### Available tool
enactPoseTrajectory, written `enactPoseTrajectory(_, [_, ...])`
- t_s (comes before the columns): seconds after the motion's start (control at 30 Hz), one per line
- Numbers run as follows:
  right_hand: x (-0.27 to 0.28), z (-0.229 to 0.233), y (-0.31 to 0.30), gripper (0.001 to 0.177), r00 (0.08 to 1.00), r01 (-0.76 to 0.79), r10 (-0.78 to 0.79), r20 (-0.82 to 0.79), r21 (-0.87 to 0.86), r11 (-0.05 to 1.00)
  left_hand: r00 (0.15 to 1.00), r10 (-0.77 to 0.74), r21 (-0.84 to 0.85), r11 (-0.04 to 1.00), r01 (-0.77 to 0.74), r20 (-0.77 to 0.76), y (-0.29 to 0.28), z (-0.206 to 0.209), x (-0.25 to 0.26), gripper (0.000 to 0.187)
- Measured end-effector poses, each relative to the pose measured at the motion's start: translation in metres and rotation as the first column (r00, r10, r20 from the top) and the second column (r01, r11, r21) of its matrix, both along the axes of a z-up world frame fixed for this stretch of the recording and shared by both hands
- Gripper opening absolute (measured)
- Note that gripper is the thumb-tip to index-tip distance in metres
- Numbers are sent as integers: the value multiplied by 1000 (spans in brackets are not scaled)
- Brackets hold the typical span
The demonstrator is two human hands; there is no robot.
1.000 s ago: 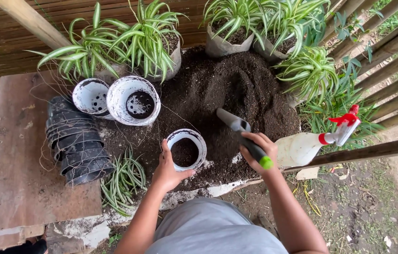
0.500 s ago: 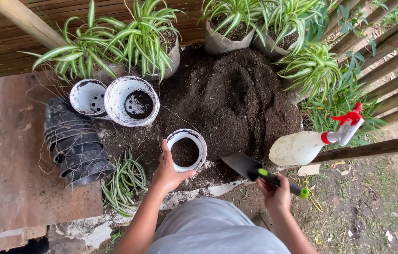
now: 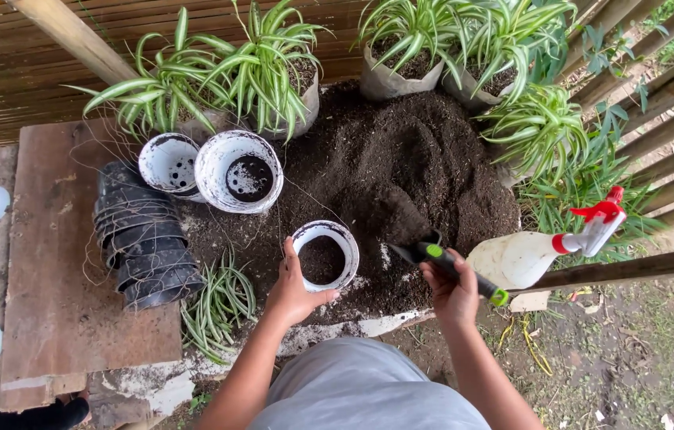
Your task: The person fills a white plastic pot with soil using a hand trowel, then places a spider plant cutting into the pot and covers the roots with additional soil. The person works at a wooden table with several other potted plants and gardening tools nearby.
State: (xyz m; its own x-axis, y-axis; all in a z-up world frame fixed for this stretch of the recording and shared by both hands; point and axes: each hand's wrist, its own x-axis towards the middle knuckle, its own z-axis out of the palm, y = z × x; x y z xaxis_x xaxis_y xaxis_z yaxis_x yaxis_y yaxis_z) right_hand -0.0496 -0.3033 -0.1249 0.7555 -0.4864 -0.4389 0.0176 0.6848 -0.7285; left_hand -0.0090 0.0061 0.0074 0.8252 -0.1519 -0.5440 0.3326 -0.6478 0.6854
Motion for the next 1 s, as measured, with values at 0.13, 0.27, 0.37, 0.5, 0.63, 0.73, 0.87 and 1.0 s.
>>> enactPoseTrajectory(0.13, [30, 40, -23, 43, 995, -46, 59, 79, -161, 986, 1000, 1, -6, 1000, -1, -8, 0, -1, -3, 138])
enactPoseTrajectory(0.27, [69, 91, -21, 38, 976, -63, 161, 146, -520, 852, 1000, 3, -7, 1000, -3, -13, 1, -3, -4, 136])
enactPoseTrajectory(0.37, [91, 123, -10, 33, 951, -37, 247, 187, -723, 690, 1000, 0, 4, 1000, 0, -10, 1, -3, -4, 136])
enactPoseTrajectory(0.5, [112, 143, -11, 30, 902, 123, 332, 276, -902, 415, 1000, -8, 11, 1000, 8, -13, 1, -1, -4, 137])
enactPoseTrajectory(0.63, [101, 146, -24, 39, 922, 196, 315, 223, -974, 113, 1000, 11, -25, 1000, -11, 5, 0, -12, -5, 138])
enactPoseTrajectory(0.73, [77, 129, -19, 35, 895, 130, 273, 352, -793, 595, 997, 48, -36, 998, -46, 57, -3, -18, -6, 140])
enactPoseTrajectory(0.87, [28, 77, -29, 30, 986, 5, 58, 158, -373, 928, 961, 191, -98, 980, -174, 202, -6, -52, -11, 148])
enactPoseTrajectory(1.0, [-23, -9, -56, 39, 961, -126, 96, -259, -103, 987, 889, 319, -228, 940, -253, 329, -3, -55, -25, 137])
